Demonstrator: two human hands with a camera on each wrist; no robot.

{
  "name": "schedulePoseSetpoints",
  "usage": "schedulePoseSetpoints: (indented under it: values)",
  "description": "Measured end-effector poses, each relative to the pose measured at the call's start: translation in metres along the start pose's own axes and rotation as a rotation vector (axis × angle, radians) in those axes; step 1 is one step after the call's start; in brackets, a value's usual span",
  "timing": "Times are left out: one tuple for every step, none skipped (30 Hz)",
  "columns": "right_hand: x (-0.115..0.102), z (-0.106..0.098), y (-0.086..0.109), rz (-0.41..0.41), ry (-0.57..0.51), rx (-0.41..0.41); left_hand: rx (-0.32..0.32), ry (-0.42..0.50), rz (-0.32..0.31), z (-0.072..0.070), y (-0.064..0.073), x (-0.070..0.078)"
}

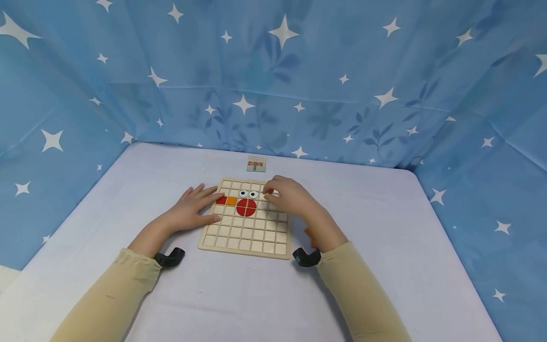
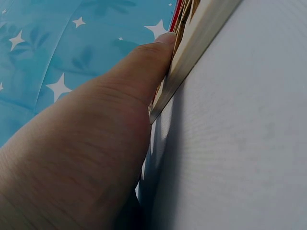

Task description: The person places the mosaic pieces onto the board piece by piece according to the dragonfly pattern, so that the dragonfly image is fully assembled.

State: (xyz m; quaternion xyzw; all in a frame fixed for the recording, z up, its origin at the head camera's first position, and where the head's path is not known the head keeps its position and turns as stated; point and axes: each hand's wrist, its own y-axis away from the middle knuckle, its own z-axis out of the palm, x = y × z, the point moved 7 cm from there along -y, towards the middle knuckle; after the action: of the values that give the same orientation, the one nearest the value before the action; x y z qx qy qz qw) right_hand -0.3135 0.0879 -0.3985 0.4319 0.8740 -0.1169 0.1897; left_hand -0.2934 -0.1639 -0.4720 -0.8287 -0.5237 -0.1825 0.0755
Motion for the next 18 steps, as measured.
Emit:
schedulePoseSetpoints:
  values:
    - [0.004, -0.004, 0.006, 0.010, 0.002, 0.008, 0.001, 0.002, 0.001, 0.000, 0.000, 0.000]
    - [0.008, -0.007, 0.012, 0.023, 0.004, 0.015, 0.001, 0.004, 0.002, 0.000, 0.001, 0.000]
    - [0.012, -0.011, 0.018, 0.038, 0.002, 0.021, -0.001, 0.004, 0.003, 0.000, 0.001, 0.000]
    - [0.016, -0.014, 0.024, 0.051, 0.004, 0.029, -0.001, 0.003, 0.004, 0.000, 0.001, -0.001]
    - [0.021, -0.017, 0.031, 0.062, 0.004, 0.034, -0.002, 0.001, 0.005, 0.000, 0.001, -0.001]
    - [0.026, -0.020, 0.037, 0.076, 0.003, 0.039, -0.001, 0.000, 0.006, 0.001, 0.001, -0.002]
    - [0.031, -0.022, 0.044, 0.092, 0.005, 0.044, -0.001, 0.000, 0.006, 0.001, 0.001, -0.002]
    - [0.036, -0.025, 0.050, 0.107, 0.009, 0.047, 0.000, 0.000, 0.006, 0.001, 0.001, -0.002]
    - [0.042, -0.026, 0.056, 0.122, 0.014, 0.049, 0.000, -0.003, 0.006, 0.001, 0.001, -0.003]
    - [0.048, -0.028, 0.062, 0.136, 0.020, 0.048, 0.001, -0.004, 0.007, 0.001, 0.001, -0.003]
    - [0.053, -0.029, 0.068, 0.146, 0.027, 0.046, 0.001, -0.004, 0.008, 0.002, 0.001, -0.003]
    - [0.059, -0.029, 0.073, 0.158, 0.034, 0.042, 0.002, -0.003, 0.009, 0.002, 0.001, -0.003]
    - [0.064, -0.030, 0.078, 0.169, 0.038, 0.035, 0.001, -0.004, 0.009, 0.002, 0.000, -0.003]
    - [0.069, -0.030, 0.082, 0.176, 0.037, 0.028, 0.001, -0.006, 0.010, 0.001, 0.000, -0.003]
    - [0.073, -0.030, 0.086, 0.186, 0.033, 0.017, 0.001, -0.006, 0.009, 0.001, 0.000, -0.003]
    - [0.076, -0.029, 0.090, 0.193, 0.027, 0.006, 0.001, -0.004, 0.010, 0.001, 0.000, -0.002]
    - [0.080, -0.028, 0.093, 0.200, 0.018, -0.008, 0.001, -0.002, 0.009, 0.001, 0.000, -0.002]
    - [0.083, -0.026, 0.096, 0.212, 0.005, -0.024, 0.002, -0.001, 0.010, 0.000, 0.000, -0.001]
